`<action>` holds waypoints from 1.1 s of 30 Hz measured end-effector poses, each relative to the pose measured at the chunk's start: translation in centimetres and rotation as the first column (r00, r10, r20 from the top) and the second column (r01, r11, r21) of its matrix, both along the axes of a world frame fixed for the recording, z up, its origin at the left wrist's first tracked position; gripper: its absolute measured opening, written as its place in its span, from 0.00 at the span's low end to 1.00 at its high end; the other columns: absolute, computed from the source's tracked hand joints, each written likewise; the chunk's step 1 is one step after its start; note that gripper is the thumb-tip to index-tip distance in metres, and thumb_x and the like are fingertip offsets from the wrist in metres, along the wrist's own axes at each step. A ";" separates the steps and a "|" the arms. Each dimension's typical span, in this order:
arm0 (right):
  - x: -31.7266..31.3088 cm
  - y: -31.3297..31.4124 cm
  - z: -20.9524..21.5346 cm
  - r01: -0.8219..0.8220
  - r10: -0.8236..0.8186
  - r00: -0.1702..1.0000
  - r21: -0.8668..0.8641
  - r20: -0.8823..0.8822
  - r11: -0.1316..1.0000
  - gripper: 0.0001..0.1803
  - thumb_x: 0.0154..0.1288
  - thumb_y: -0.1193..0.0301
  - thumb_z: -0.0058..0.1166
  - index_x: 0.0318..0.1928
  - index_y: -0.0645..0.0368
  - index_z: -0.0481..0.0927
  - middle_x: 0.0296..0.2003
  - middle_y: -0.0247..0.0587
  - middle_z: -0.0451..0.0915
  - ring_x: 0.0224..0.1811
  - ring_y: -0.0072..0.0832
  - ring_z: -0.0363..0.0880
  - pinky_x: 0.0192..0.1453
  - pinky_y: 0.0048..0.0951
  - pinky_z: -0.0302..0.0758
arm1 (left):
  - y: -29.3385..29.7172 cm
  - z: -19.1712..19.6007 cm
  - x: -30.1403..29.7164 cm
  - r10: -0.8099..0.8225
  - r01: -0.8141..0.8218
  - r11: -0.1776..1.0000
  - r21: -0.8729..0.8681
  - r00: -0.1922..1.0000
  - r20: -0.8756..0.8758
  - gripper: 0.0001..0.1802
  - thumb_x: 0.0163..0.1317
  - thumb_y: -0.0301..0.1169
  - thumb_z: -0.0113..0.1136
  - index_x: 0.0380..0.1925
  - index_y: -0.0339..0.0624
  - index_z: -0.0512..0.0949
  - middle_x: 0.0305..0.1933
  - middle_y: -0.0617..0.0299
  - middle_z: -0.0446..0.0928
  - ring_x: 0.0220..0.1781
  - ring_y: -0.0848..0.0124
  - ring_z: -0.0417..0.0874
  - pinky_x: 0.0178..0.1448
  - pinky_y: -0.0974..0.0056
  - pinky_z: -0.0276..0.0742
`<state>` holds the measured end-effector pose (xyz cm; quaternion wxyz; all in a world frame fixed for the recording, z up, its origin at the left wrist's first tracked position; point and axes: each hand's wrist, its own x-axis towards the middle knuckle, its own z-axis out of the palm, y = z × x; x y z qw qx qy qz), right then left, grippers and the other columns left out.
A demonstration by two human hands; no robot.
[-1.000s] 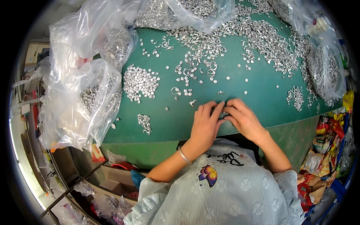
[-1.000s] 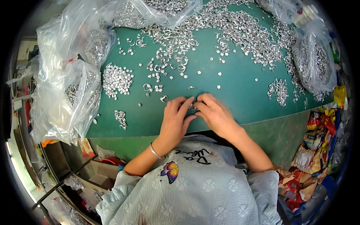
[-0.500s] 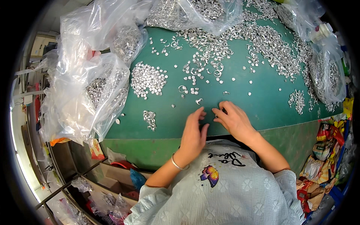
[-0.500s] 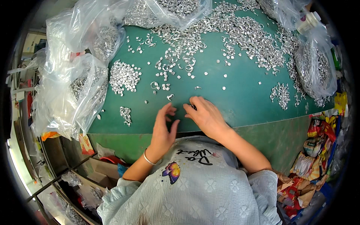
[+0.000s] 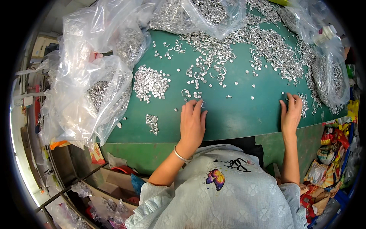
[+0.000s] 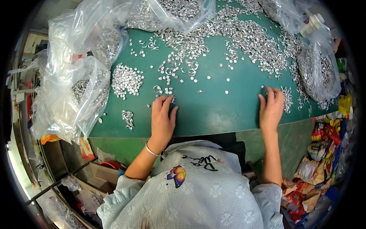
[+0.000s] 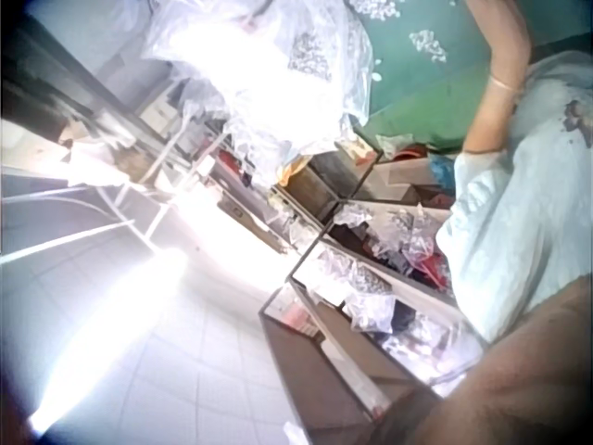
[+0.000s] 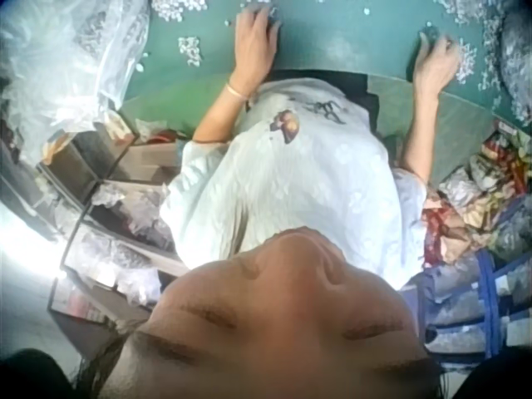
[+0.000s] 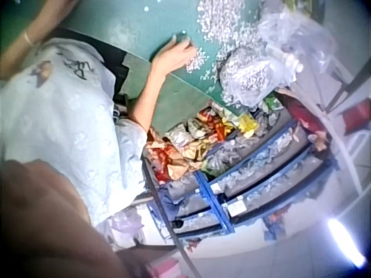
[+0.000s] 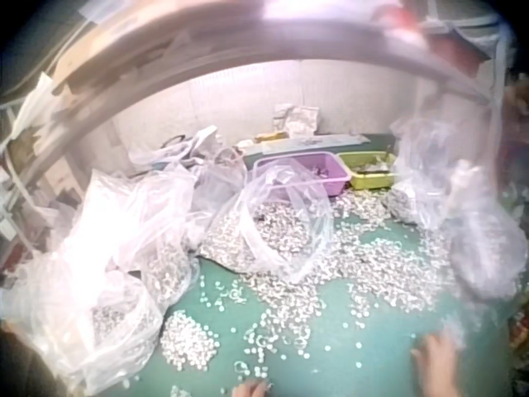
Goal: The person sorts small metal rings and clips on a green table by hand, gathering groups of parts and placing them into clear plastic bags.
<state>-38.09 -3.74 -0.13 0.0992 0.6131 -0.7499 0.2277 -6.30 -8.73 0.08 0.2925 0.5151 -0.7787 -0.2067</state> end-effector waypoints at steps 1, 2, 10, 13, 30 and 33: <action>1.2 -0.6 0.3 -0.004 0.004 1.000 -0.023 -0.029 1.000 0.18 0.54 0.75 0.64 0.47 0.60 0.79 0.43 0.47 0.74 0.45 0.44 0.74 0.49 0.40 0.72 | 0.0 0.0 0.0 0.006 -0.006 1.000 0.000 1.000 0.001 0.20 0.57 0.20 0.60 0.51 0.31 0.72 0.47 0.49 0.70 0.45 0.53 0.71 0.49 0.55 0.71; 3.0 -1.5 0.7 -0.133 0.132 0.990 0.012 0.056 0.991 0.19 0.54 0.75 0.64 0.48 0.59 0.79 0.44 0.47 0.75 0.48 0.44 0.73 0.52 0.41 0.71 | 0.0 0.0 0.0 0.017 -0.017 1.000 0.004 1.000 -0.002 0.20 0.56 0.20 0.61 0.51 0.31 0.73 0.46 0.50 0.70 0.45 0.53 0.72 0.49 0.56 0.70; 13.6 -4.8 -0.7 -0.574 0.533 0.795 0.074 0.289 0.816 0.12 0.55 0.75 0.57 0.41 0.61 0.76 0.39 0.41 0.72 0.43 0.38 0.72 0.43 0.36 0.69 | 0.2 -0.2 0.8 0.013 -0.014 0.999 0.029 0.999 0.029 0.17 0.57 0.21 0.61 0.47 0.33 0.74 0.43 0.52 0.71 0.45 0.55 0.73 0.46 0.56 0.69; 15.6 -3.0 -0.7 -0.647 0.603 0.710 0.001 0.363 0.762 0.09 0.55 0.78 0.58 0.37 0.62 0.76 0.37 0.43 0.72 0.40 0.40 0.73 0.42 0.37 0.70 | 1.1 0.0 1.9 0.057 -0.058 0.998 0.031 0.998 0.035 0.16 0.56 0.21 0.61 0.46 0.34 0.74 0.43 0.52 0.71 0.45 0.55 0.72 0.47 0.56 0.68; 27.7 -6.1 -1.3 -0.882 0.758 0.345 -0.085 0.554 0.464 0.16 0.55 0.79 0.58 0.46 0.65 0.75 0.46 0.47 0.71 0.46 0.42 0.75 0.47 0.36 0.73 | 4.6 1.4 9.0 0.540 -0.565 0.819 -0.103 0.818 -0.197 0.16 0.51 0.16 0.64 0.41 0.36 0.76 0.40 0.57 0.74 0.39 0.67 0.75 0.41 0.67 0.69; 28.1 -6.5 -0.5 -0.851 0.627 0.205 -0.179 0.752 0.493 0.15 0.56 0.78 0.59 0.46 0.63 0.77 0.45 0.45 0.74 0.49 0.43 0.75 0.50 0.37 0.74 | 4.8 1.4 9.0 0.528 -0.553 0.827 -0.096 0.824 -0.204 0.16 0.52 0.16 0.63 0.42 0.36 0.76 0.40 0.58 0.74 0.39 0.68 0.75 0.41 0.67 0.69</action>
